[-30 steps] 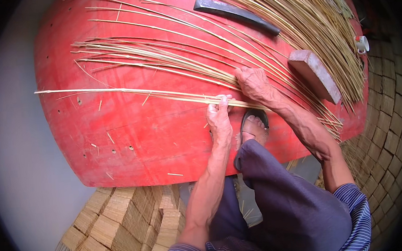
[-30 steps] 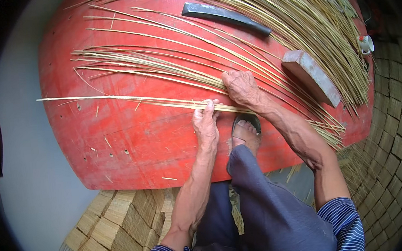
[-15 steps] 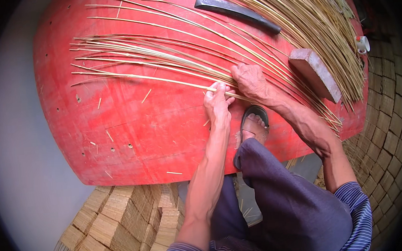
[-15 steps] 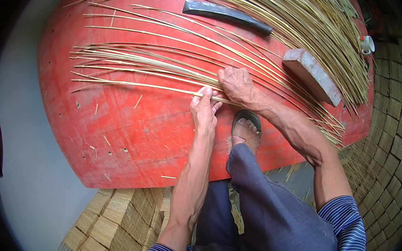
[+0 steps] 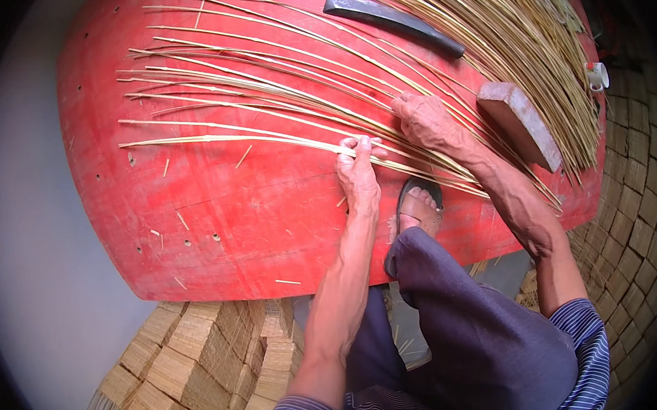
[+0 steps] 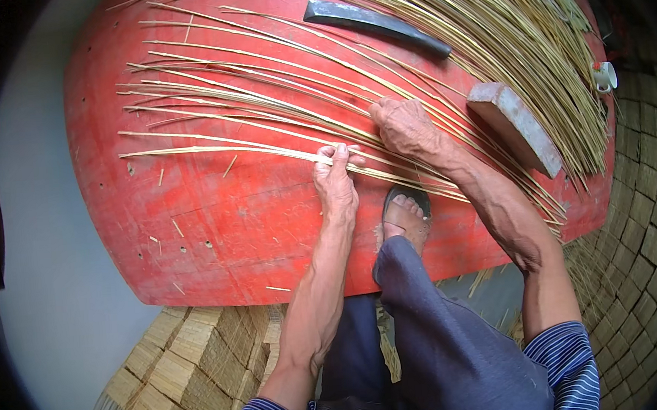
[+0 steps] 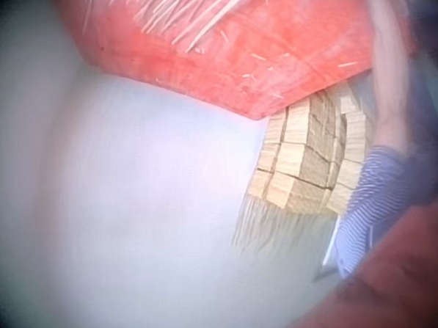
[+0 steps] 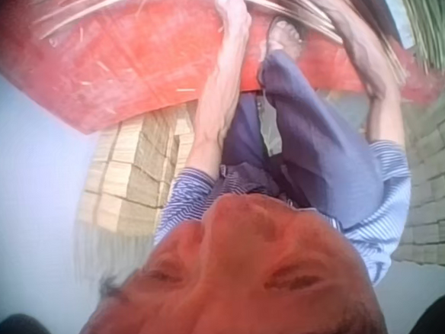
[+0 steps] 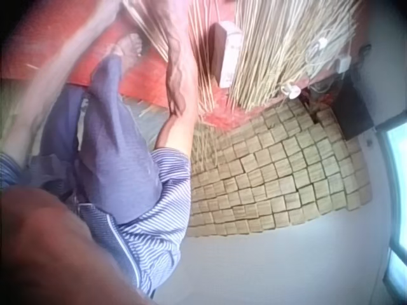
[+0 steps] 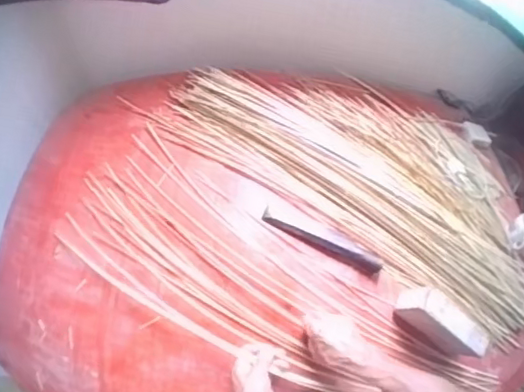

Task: The person weaves thin bamboo strips into a basket frame on a red work table. They interlace the strips by hand, adjust the frame, and later gather additional strips from the table to continue weaving.

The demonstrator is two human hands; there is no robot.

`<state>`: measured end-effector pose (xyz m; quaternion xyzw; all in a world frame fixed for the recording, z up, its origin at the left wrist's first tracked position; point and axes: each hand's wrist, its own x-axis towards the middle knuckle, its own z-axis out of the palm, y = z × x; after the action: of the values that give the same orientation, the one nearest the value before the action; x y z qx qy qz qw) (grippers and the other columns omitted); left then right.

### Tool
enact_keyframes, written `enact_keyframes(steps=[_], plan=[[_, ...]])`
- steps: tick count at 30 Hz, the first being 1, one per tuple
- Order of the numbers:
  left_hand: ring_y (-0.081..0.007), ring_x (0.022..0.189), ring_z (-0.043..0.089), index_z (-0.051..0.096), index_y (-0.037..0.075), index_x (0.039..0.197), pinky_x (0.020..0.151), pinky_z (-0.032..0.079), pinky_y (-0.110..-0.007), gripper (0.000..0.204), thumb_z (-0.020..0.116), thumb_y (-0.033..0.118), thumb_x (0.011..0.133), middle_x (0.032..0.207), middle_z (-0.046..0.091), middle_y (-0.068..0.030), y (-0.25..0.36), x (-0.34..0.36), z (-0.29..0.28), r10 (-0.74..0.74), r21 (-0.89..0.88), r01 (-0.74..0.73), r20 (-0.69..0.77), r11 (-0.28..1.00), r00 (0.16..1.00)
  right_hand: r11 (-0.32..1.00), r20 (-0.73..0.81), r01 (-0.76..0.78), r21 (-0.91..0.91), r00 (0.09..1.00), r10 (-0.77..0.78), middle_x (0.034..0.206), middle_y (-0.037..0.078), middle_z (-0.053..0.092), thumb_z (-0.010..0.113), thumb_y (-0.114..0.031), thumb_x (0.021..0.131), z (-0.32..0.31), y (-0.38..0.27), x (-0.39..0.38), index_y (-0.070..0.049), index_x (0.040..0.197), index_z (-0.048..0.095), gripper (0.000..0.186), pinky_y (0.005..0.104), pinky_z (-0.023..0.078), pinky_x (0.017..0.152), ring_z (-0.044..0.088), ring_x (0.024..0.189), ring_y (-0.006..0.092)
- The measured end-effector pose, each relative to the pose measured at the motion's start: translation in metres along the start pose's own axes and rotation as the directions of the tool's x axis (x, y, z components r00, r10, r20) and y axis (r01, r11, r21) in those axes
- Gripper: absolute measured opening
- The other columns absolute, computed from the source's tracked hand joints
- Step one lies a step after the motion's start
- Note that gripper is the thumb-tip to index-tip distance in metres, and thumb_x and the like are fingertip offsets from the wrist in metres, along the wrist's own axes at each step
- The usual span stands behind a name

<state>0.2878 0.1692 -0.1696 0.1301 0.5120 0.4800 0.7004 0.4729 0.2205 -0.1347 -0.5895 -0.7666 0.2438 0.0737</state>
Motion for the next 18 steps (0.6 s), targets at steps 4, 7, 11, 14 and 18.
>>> enact_keyframes(steps=[4, 7, 11, 14, 18], plan=[[-0.0145, 0.070, 0.066, 0.055, 0.004, 0.112, 0.066, 0.055, -0.028, 0.019, 0.065, 0.012, 0.098, 0.089, 0.068, -0.0106, 0.000, -0.003, 0.004, 0.040, -0.119, -0.036, 0.036, 0.992, 0.999, 0.989, 0.048, -0.112, 0.100, 0.993, 0.107, 0.079, 0.019, 0.063, 0.059, -0.004, 0.074, -0.003, 0.008, 0.004, -0.001, 0.082, 0.059, 0.008, 0.0488, 0.049, 0.065, 0.063, 0.080, 0.0409], [-0.0145, 0.074, 0.066, 0.055, 0.005, 0.114, 0.068, 0.056, -0.029, 0.020, 0.065, 0.011, 0.098, 0.090, 0.068, -0.0097, -0.004, -0.003, 0.001, 0.008, -0.159, -0.001, 0.044, 0.987, 0.999, 0.991, 0.046, -0.079, 0.106, 0.996, 0.075, 0.079, 0.019, 0.062, 0.062, -0.007, 0.076, -0.002, 0.009, 0.004, -0.001, 0.082, 0.058, 0.009, 0.0484, 0.049, 0.063, 0.063, 0.079, 0.0403], [-0.0166, 0.081, 0.067, 0.056, 0.006, 0.114, 0.072, 0.057, -0.033, 0.021, 0.066, 0.014, 0.098, 0.093, 0.068, -0.0092, -0.009, -0.004, -0.009, -0.074, -0.160, 0.075, 0.012, 0.984, 0.997, 0.999, -0.035, 0.028, 0.017, 0.999, -0.027, 0.080, 0.019, 0.061, 0.065, -0.012, 0.081, -0.003, -0.006, 0.000, -0.003, 0.084, 0.056, 0.013, 0.0482, 0.051, 0.062, 0.064, 0.077, 0.0394], [-0.0198, 0.083, 0.068, 0.056, 0.005, 0.116, 0.075, 0.058, -0.036, 0.024, 0.066, 0.018, 0.098, 0.093, 0.068, -0.0094, -0.001, -0.012, 0.002, -0.151, -0.120, 0.145, -0.037, 0.982, 0.988, 0.998, 0.047, 0.055, -0.009, 0.997, -0.055, 0.078, 0.019, 0.063, 0.070, -0.021, 0.079, 0.009, -0.021, -0.008, -0.002, 0.084, 0.058, 0.024, 0.0490, 0.052, 0.062, 0.066, 0.072, 0.0386], [-0.0233, 0.084, 0.068, 0.055, 0.004, 0.119, 0.077, 0.058, -0.038, 0.028, 0.066, 0.019, 0.098, 0.094, 0.068, -0.0103, 0.000, -0.012, 0.003, -0.142, -0.087, 0.133, -0.101, 0.987, 0.985, 0.994, -0.064, -0.043, -0.101, 0.997, 0.037, 0.077, 0.024, 0.063, 0.069, -0.022, 0.079, 0.026, -0.036, -0.012, 0.000, 0.081, 0.059, 0.025, 0.0504, 0.052, 0.063, 0.066, 0.071, 0.0406]])
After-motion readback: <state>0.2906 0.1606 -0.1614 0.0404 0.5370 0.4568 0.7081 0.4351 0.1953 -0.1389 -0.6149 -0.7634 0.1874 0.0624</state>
